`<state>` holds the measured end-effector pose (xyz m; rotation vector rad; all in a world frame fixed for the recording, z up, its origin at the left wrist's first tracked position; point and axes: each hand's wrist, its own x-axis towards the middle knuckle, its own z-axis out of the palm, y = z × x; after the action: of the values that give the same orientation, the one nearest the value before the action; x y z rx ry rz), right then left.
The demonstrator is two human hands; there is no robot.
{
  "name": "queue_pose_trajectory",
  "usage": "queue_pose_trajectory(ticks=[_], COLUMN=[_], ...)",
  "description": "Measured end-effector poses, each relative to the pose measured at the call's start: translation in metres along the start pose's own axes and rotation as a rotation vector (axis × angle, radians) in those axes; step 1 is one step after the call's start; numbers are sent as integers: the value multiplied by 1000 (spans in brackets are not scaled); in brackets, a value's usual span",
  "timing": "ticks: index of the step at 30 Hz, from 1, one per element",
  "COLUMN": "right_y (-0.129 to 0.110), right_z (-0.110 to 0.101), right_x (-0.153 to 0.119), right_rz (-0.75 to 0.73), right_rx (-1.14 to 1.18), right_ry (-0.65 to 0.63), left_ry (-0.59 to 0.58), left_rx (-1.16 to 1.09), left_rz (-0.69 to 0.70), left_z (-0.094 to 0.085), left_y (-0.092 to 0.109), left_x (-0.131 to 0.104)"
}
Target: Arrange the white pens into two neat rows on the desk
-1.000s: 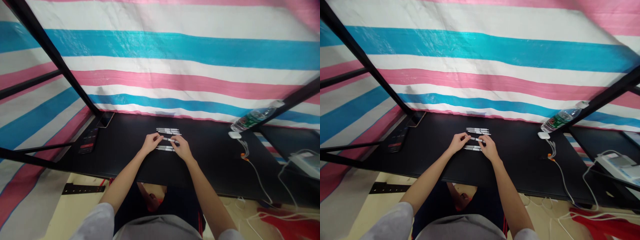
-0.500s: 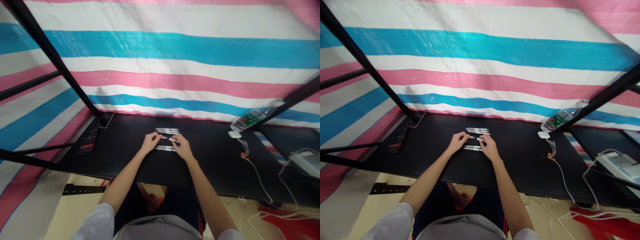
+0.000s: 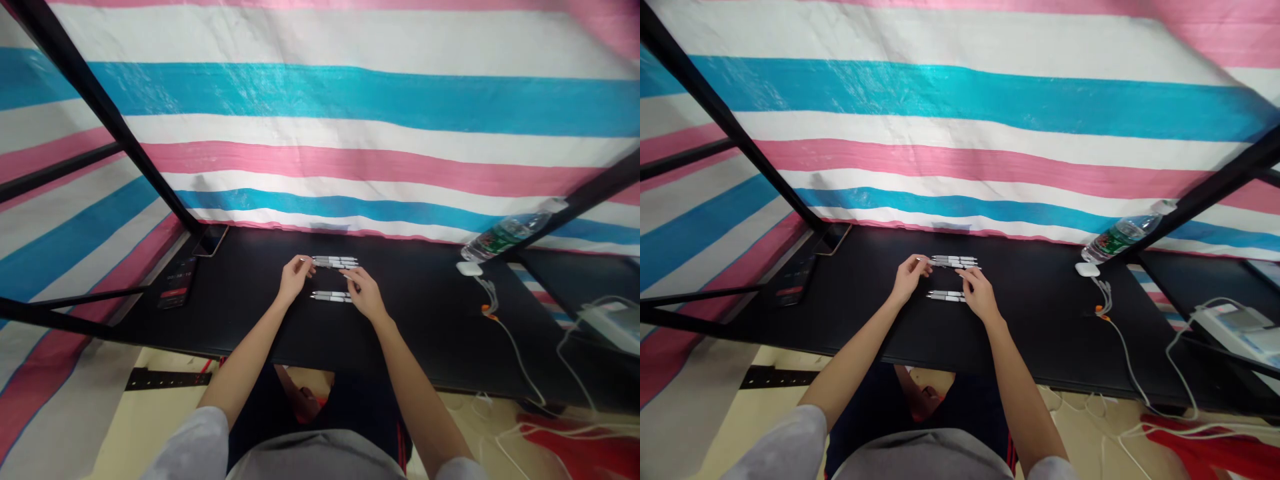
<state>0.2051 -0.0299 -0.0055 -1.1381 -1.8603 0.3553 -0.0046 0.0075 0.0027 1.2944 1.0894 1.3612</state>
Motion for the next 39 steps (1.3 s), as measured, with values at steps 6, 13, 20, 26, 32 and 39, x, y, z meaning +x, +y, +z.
queue_pose_trajectory(ticks=[6,13,20,26,32,39], right_y=[0,-4,-9,-11,-8,8], right_z=[1,0,0,0,1,-1], right_x=[0,1,0,0,0,0], right_rz=[38,-6,-14,-16,-40,136], right_rx=[-10,-1,38,46,53,8], right_ry=[22,13,-29,-67,-81,129], left_ry=[137,-20,-193,-232,-257,31], left_rx=[-170,-207,-19,137,203,-65], left_rz=[-40,-73,-39,31,36,-33], left_z=[-1,5,5,3,2,-1], left_y=[-3,-4,-7,-2,1,-8], left_x=[5,1,-4,-7,-8,2])
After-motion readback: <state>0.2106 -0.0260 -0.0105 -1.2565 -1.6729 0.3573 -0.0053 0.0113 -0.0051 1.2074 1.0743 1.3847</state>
